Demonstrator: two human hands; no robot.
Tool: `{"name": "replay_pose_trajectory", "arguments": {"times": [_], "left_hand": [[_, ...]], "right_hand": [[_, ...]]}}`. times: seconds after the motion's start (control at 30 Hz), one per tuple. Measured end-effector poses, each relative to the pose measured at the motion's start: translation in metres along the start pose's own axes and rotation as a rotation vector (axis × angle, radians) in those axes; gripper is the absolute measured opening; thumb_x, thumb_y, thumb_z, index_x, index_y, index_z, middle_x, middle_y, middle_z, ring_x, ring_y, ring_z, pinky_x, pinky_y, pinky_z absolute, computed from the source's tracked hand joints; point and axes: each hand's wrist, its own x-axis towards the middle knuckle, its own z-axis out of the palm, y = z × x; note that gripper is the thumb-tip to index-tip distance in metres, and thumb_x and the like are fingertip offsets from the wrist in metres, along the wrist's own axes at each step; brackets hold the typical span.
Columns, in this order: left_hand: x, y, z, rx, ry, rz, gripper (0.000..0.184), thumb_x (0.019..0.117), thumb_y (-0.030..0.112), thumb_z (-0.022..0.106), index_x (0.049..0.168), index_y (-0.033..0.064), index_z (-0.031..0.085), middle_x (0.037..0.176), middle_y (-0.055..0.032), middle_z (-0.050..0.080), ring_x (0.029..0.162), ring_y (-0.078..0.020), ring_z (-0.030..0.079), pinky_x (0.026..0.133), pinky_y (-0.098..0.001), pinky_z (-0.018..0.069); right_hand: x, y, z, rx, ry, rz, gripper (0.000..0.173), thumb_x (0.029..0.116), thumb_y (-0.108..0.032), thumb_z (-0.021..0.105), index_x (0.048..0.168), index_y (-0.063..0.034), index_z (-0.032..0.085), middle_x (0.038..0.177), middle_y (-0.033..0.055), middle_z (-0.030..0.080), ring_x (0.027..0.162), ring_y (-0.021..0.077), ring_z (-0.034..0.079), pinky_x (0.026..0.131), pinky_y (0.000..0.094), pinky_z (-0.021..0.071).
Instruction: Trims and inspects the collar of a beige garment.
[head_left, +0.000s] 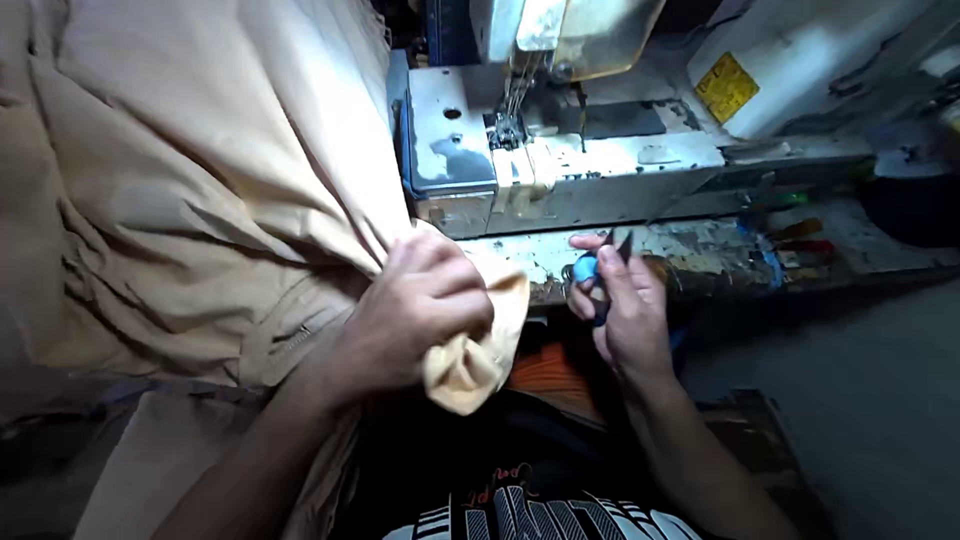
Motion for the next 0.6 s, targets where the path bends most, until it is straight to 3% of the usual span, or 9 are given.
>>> {"name": "replay_pose_trajectory", "arguments": {"times": [0.07, 0.1, 0.13, 0.2, 0.23, 0.3, 0.37, 0.47, 0.6], "left_hand": [[0.003, 0.011, 0.009, -0.052, -0.381, -0.026, 0.022, 0.0882, 0.041, 0.07, 0.094, 0.021, 0.076, 0.092, 0.004, 0.071, 0.101, -0.0191, 0.066, 0.103, -0.0545, 0.0426], [0.005, 0.014, 0.014, -0.075, -0.373, -0.055, 0.031, 0.0894, 0.045, 0.07, 0.101, 0.0176, 0.077, 0.098, -0.0005, 0.073, 0.103, -0.0217, 0.069, 0.105, -0.0622, 0.0413], [0.01, 0.015, 0.012, -0.071, -0.237, -0.089, 0.035, 0.0929, 0.043, 0.067, 0.108, 0.013, 0.077, 0.107, -0.0059, 0.073, 0.108, -0.0244, 0.069, 0.109, -0.0657, 0.0389], [0.017, 0.016, -0.003, -0.04, 0.205, -0.166, 0.033, 0.0989, 0.031, 0.065, 0.117, 0.0038, 0.074, 0.117, -0.0121, 0.072, 0.115, -0.0236, 0.065, 0.11, -0.0509, 0.0407], [0.015, 0.02, -0.009, -0.067, 0.438, -0.193, 0.029, 0.0994, 0.025, 0.066, 0.117, 0.0026, 0.072, 0.116, -0.0092, 0.072, 0.113, -0.0178, 0.064, 0.105, -0.0403, 0.0439], [-0.01, 0.037, -0.008, -0.018, 0.697, -0.273, 0.022, 0.1016, 0.035, 0.062, 0.117, 0.0182, 0.06, 0.112, 0.0093, 0.064, 0.11, -0.0031, 0.06, 0.098, -0.0265, 0.0497], [-0.059, 0.053, 0.023, 0.083, 0.711, -0.313, 0.034, 0.096, 0.048, 0.065, 0.117, 0.0249, 0.053, 0.117, 0.0096, 0.056, 0.118, -0.0065, 0.054, 0.103, -0.0305, 0.0455], [-0.131, 0.067, 0.085, 0.175, 0.601, -0.405, 0.057, 0.0872, 0.061, 0.071, 0.13, 0.0303, 0.05, 0.134, 0.0081, 0.05, 0.134, -0.0105, 0.044, 0.114, -0.0346, 0.0362], [-0.156, 0.046, 0.119, 0.347, 0.626, -0.592, 0.055, 0.0911, 0.046, 0.071, 0.135, 0.0234, 0.047, 0.139, -0.0042, 0.047, 0.137, -0.0203, 0.042, 0.117, -0.04, 0.0313]], "right_hand": [[-0.004, -0.008, -0.014, -0.112, 0.052, -0.071, 0.03, 0.1113, -0.023, 0.041, 0.128, -0.013, 0.064, 0.082, -0.0092, 0.061, 0.058, 0.0002, 0.053, 0.053, 0.016, 0.0488], [-0.004, -0.013, -0.018, -0.142, 0.052, -0.109, 0.028, 0.1101, -0.02, 0.044, 0.13, -0.0123, 0.062, 0.084, -0.0093, 0.062, 0.059, 0.0, 0.054, 0.053, 0.0156, 0.0489], [-0.005, -0.018, -0.02, -0.158, 0.055, -0.141, 0.026, 0.1084, -0.017, 0.048, 0.13, -0.0123, 0.062, 0.084, -0.0099, 0.061, 0.058, -0.0008, 0.052, 0.052, 0.0145, 0.0469], [-0.011, -0.023, -0.019, -0.201, 0.064, -0.199, 0.025, 0.1035, -0.013, 0.057, 0.127, -0.0148, 0.067, 0.089, -0.0127, 0.063, 0.058, -0.0037, 0.05, 0.052, 0.0127, 0.0443], [-0.017, -0.022, -0.02, -0.235, 0.055, -0.233, 0.025, 0.1013, -0.012, 0.061, 0.124, -0.015, 0.068, 0.095, -0.0134, 0.067, 0.062, -0.0051, 0.052, 0.055, 0.0125, 0.0458], [-0.032, -0.015, -0.022, -0.355, 0.008, -0.306, 0.028, 0.0964, -0.009, 0.066, 0.124, -0.0135, 0.069, 0.115, -0.01, 0.07, 0.081, -0.0054, 0.061, 0.069, 0.013, 0.0519], [-0.048, 0.004, -0.02, -0.521, -0.081, -0.426, 0.033, 0.094, -0.014, 0.072, 0.126, -0.0101, 0.068, 0.115, 0.0016, 0.068, 0.086, -0.0004, 0.061, 0.074, 0.0152, 0.0519], [-0.067, 0.036, -0.003, -0.703, -0.278, -0.672, 0.047, 0.0931, -0.035, 0.076, 0.132, -0.0124, 0.06, 0.101, 0.0127, 0.067, 0.079, 0.0128, 0.064, 0.067, 0.024, 0.0529], [-0.078, 0.06, 0.038, -0.758, -0.421, -0.853, 0.063, 0.0923, -0.064, 0.064, 0.128, -0.0126, 0.062, 0.083, 0.0103, 0.066, 0.069, 0.0182, 0.063, 0.061, 0.0294, 0.0509]]}}
